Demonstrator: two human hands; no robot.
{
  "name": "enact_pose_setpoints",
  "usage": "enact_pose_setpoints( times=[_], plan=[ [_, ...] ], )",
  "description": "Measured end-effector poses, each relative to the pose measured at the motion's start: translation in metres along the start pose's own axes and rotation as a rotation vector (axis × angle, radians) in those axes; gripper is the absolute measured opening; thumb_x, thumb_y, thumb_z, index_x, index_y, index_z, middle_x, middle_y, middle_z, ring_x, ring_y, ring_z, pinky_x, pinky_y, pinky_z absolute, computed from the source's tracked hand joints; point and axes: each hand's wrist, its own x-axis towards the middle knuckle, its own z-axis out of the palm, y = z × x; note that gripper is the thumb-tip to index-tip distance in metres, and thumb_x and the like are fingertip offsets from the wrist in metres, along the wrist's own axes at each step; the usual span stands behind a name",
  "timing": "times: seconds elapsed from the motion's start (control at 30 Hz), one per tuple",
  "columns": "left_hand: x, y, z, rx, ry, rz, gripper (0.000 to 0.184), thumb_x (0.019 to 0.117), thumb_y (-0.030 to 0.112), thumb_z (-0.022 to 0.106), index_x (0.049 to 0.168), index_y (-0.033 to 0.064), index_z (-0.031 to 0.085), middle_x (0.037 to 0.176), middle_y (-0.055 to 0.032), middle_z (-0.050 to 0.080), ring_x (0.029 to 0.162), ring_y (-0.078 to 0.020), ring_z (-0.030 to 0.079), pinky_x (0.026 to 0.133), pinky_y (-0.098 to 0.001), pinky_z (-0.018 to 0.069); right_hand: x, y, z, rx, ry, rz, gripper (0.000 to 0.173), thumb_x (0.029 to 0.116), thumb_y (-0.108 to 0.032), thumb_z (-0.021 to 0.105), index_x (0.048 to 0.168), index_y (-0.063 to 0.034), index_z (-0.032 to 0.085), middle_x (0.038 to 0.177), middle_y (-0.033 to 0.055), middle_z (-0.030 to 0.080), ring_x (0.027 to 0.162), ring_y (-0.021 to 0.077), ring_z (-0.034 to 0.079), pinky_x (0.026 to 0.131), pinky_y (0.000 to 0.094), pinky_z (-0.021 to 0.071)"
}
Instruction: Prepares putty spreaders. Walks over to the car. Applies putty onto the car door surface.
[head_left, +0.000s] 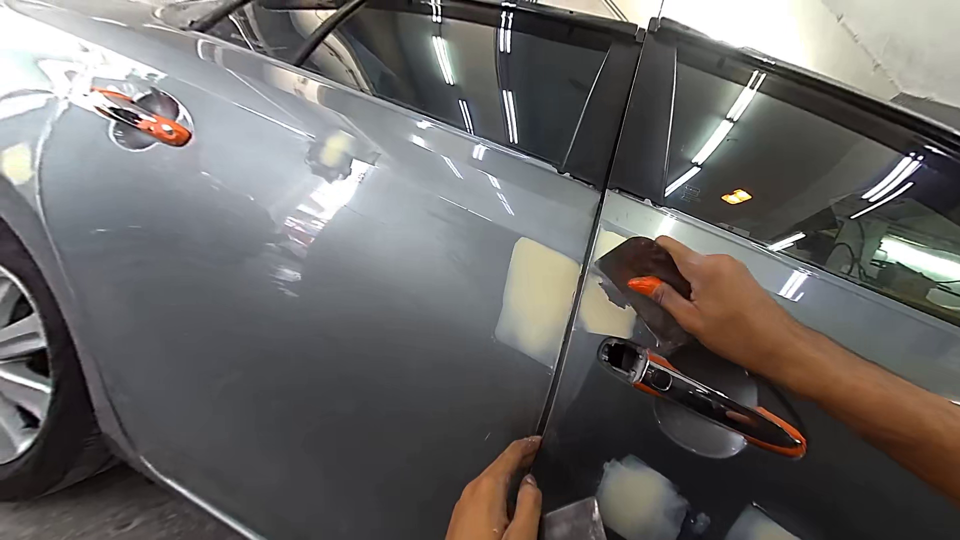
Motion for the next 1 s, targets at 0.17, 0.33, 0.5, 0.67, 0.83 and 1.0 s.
enact_pose_setpoints(
  times=[0.17,0.33,0.5,0.67,0.83,1.0],
  plan=[
    [0.002,-0.005,-0.002,-0.056,-0.003,0.013,0.043,0.0949,0.009,0.043,0.131,0.0015,0.064,0.124,-0.0126,0.070,0.116,-0.0189,0.067,0.100,-0.0399,0.0530,0.032,-0.011,-0.005,0.017,-0.159,-0.022,0.037,0.1012,-0.027,0.062,0.136,-0.0151,0.059,0.083,0.0091,0.069,0.076,0.0294,0.069,0.065,0.0528,0.0541],
    [0.000,0.000,-0.001,-0.049,0.015,-0.015,0.041,0.0991,0.013,0.044,0.132,0.0013,0.064,0.124,-0.0144,0.070,0.115,-0.0204,0.067,0.100,-0.0415,0.0529,0.040,0.000,-0.038,-0.102,-0.311,-0.066,0.037,0.1003,-0.029,0.063,0.135,-0.0176,0.061,0.083,0.0065,0.068,0.077,0.0269,0.068,0.066,0.0529,0.0536],
    [-0.001,0.003,0.002,-0.021,0.026,-0.022,0.042,0.0961,0.011,0.044,0.131,0.0000,0.064,0.123,-0.0159,0.070,0.114,-0.0238,0.068,0.096,-0.0441,0.0539,0.021,0.011,-0.030,-0.066,-0.222,-0.070,0.031,0.0990,-0.032,0.063,0.126,-0.0157,0.063,0.075,0.0022,0.064,0.067,0.0213,0.065,0.059,0.0474,0.0525],
    [0.002,-0.005,0.000,-0.041,-0.001,0.012,0.041,0.0965,0.011,0.042,0.130,-0.0005,0.064,0.122,-0.0157,0.070,0.113,-0.0232,0.068,0.097,-0.0436,0.0537,0.031,-0.010,-0.017,-0.071,-0.233,-0.066,0.029,0.1010,-0.029,0.060,0.128,-0.0176,0.061,0.078,0.0034,0.066,0.072,0.0231,0.067,0.061,0.0474,0.0529],
    [0.003,0.002,-0.004,-0.011,-0.033,-0.001,0.043,0.0967,0.012,0.042,0.131,-0.0010,0.064,0.123,-0.0171,0.070,0.114,-0.0264,0.068,0.096,-0.0468,0.0536,0.012,-0.009,-0.013,-0.148,-0.110,-0.080,0.027,0.0994,-0.029,0.060,0.123,-0.0153,0.063,0.075,0.0023,0.064,0.067,0.0222,0.066,0.055,0.0441,0.0509],
    [0.003,0.001,-0.002,-0.002,-0.019,-0.004,0.043,0.0951,0.010,0.043,0.131,-0.0002,0.064,0.123,-0.0163,0.070,0.112,-0.0243,0.068,0.093,-0.0439,0.0549,0.024,-0.030,0.001,-0.114,-0.051,-0.089,0.021,0.0991,-0.021,0.063,0.118,-0.0117,0.063,0.077,0.0069,0.065,0.068,0.0275,0.067,0.055,0.0470,0.0516]
  ],
)
